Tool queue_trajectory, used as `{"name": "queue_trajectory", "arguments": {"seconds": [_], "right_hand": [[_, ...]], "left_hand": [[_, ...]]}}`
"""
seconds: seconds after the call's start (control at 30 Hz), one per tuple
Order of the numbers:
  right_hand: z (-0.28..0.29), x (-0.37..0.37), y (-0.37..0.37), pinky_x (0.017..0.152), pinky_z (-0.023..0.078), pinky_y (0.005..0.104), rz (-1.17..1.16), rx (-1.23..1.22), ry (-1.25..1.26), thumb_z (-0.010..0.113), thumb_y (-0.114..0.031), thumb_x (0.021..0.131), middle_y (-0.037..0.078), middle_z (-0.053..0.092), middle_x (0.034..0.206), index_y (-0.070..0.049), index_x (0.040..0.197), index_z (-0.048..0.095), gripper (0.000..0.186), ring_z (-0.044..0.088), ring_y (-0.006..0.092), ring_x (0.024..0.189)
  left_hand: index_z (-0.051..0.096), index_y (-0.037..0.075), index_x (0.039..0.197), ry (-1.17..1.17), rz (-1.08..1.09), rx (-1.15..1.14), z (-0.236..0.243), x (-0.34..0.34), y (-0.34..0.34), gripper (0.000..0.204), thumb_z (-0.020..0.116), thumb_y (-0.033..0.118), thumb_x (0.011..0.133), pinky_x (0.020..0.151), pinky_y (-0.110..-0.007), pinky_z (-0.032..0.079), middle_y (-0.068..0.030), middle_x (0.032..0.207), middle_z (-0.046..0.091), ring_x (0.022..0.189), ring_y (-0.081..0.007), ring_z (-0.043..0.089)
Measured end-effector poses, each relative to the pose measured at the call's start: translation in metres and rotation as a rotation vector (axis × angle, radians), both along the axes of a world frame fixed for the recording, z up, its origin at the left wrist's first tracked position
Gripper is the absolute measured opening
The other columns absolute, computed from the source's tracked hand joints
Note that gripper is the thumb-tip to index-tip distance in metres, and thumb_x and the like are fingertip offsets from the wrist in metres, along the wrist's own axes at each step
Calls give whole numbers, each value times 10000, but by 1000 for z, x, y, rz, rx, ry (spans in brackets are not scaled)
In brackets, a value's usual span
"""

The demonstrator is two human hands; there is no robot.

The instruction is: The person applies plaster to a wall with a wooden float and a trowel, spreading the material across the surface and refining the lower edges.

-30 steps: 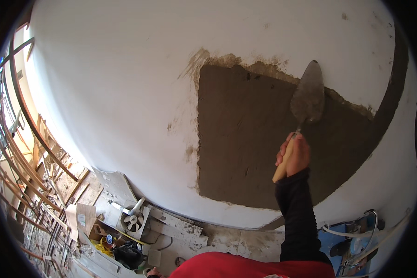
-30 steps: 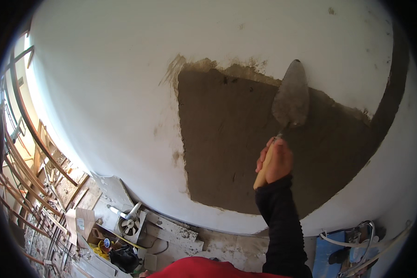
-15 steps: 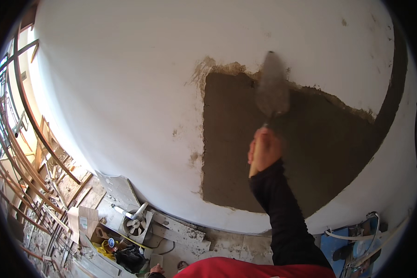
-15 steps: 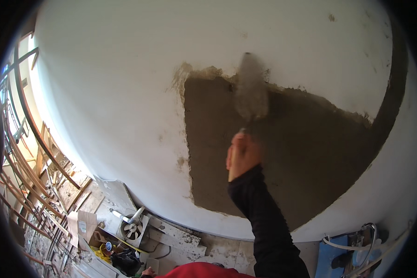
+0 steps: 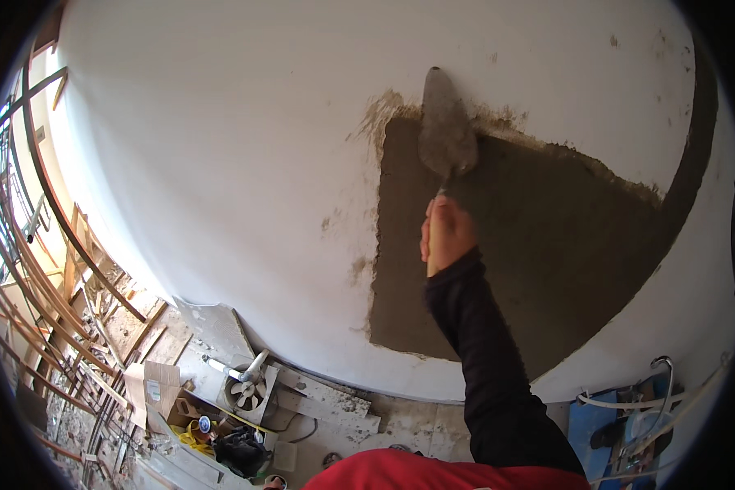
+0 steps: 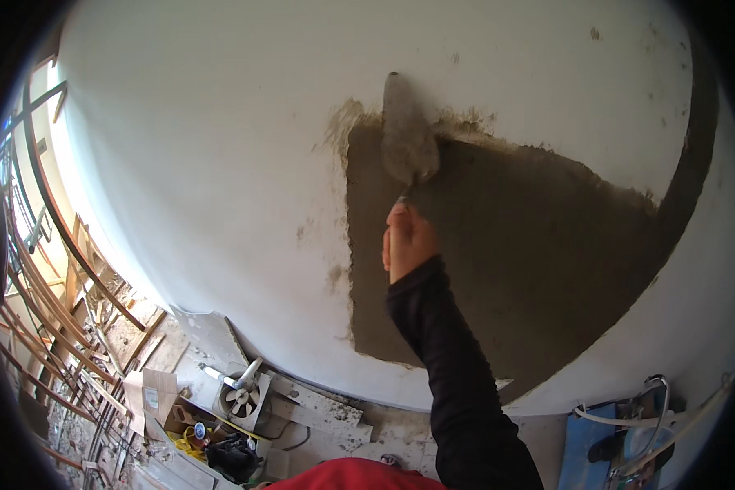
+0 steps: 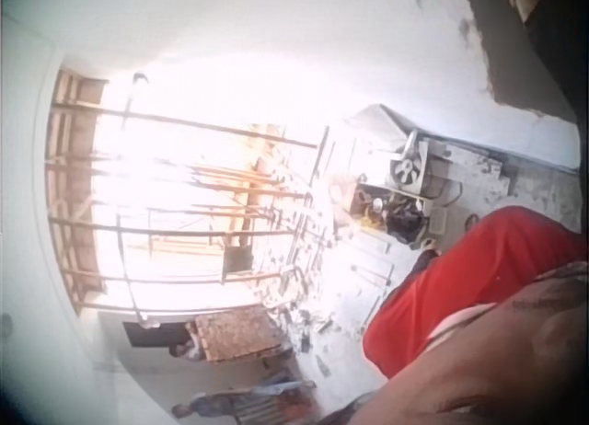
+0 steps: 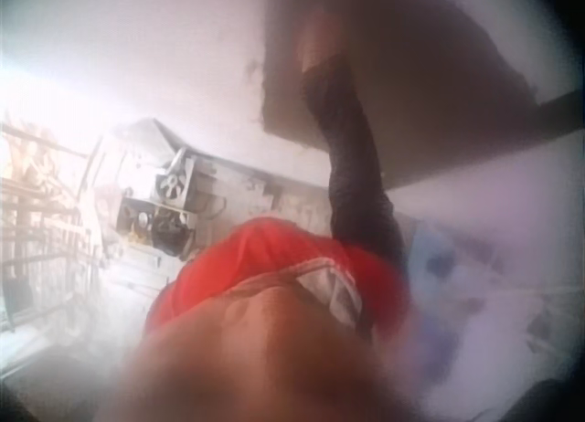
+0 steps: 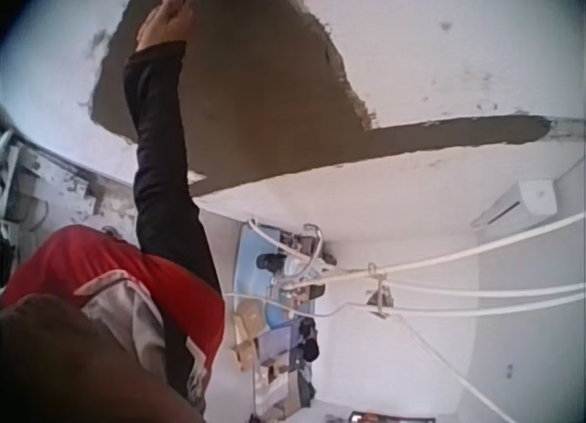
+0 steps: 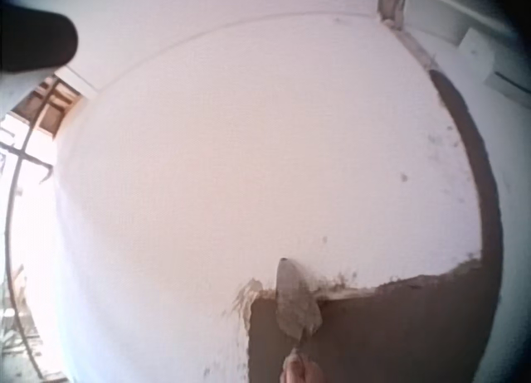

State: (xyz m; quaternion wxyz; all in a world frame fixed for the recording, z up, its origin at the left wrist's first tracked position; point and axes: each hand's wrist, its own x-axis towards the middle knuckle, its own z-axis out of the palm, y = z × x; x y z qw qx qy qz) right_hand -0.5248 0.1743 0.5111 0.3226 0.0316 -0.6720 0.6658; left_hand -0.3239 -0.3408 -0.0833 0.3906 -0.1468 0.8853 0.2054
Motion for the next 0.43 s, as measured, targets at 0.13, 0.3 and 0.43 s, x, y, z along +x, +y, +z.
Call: {"name": "queue_trajectory", "arguments": {"seconds": [0.13,0.3,0.43], "right_hand": [[-11,10,6,344,333,257,-75,-225,106,399,-315,1004,15,428,524,-83,786,457,324,419,115,366],[-3,-17,-17,307,329,271,-87,151,-7,429,-413,996,7,411,502,-105,791,452,371,387,112,339],[0,-12,-14,313,315,271,-50,-159,83,451,-404,996,8,397,492,-95,792,455,371,385,105,334]], "left_hand": [[615,75,1134,20,-91,-49,-3,-9,-8,423,558,403,873,883,-417,501,-144,1089,681,1030,-310,647],[613,76,1135,50,-290,-108,-21,-6,16,426,565,405,868,890,-417,500,-143,1096,679,1036,-310,644],[612,96,1084,154,-198,-25,-11,-8,-8,421,666,393,791,893,-416,498,-138,1100,679,1037,-307,645]]}}
